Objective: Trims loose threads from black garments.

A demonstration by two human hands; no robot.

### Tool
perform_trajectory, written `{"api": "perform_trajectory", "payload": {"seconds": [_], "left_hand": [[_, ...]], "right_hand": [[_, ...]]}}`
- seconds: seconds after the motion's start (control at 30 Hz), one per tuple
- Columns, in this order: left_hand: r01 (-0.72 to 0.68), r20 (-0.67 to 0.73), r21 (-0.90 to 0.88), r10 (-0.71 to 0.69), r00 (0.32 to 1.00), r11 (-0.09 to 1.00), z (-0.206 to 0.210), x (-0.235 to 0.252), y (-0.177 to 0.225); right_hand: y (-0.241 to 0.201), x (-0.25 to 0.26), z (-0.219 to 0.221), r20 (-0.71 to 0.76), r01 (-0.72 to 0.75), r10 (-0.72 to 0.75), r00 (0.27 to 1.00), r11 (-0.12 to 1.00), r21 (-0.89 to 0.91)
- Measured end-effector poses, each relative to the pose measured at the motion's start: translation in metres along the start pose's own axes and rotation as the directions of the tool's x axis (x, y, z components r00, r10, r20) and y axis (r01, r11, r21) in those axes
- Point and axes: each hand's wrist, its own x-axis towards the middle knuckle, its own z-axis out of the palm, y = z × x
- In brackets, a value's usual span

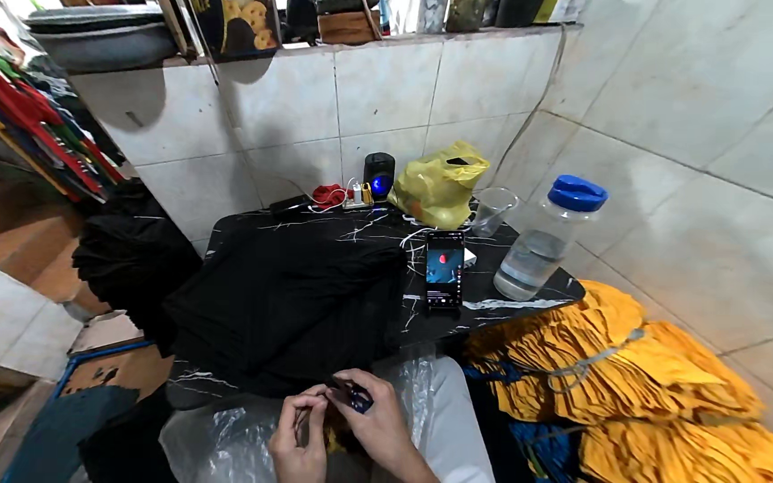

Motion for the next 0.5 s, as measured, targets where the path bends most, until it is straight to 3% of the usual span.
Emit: {"api": "perform_trajectory", "payload": {"seconds": [0.07,0.13,0.2,0.23,0.27,0.33,0.43,0.5], "left_hand": [[0.017,0.050,0.008,-0.017,0.999,1.000,-0.006,0.000,0.001],[0.050,0.211,0.104,-0.071,0.975,0.993,-0.020,0.000,0.002],[0.044,0.499,0.234,-0.159,0.852,0.971,-0.040,0.006,-0.002],[0.021,0.609,0.260,-0.181,0.772,0.966,-0.048,0.009,-0.006],[-0.003,0.657,0.249,-0.167,0.735,0.969,-0.053,0.012,-0.009],[-0.039,0.593,0.204,-0.091,0.800,0.978,-0.057,0.015,-0.012],[-0.077,0.361,0.244,-0.017,0.932,0.967,-0.052,0.018,-0.008],[-0.083,0.247,0.275,0.013,0.969,0.958,-0.046,0.021,-0.007]], "right_hand": [[0.002,0.002,0.000,-0.007,-0.056,0.057,0.998,0.992,0.111],[0.006,0.004,-0.004,0.035,-0.128,0.123,0.992,0.973,0.194],[0.010,0.006,-0.009,0.091,-0.164,0.144,0.985,0.948,0.272],[0.011,0.006,-0.010,0.114,-0.193,0.165,0.980,0.932,0.308],[0.011,0.006,-0.011,0.128,-0.238,0.206,0.970,0.909,0.343],[0.010,0.005,-0.010,0.154,-0.335,0.298,0.942,0.839,0.429],[0.008,0.003,-0.011,0.195,-0.418,0.373,0.907,0.744,0.522],[0.006,0.003,-0.012,0.197,-0.431,0.389,0.900,0.732,0.528]]}}
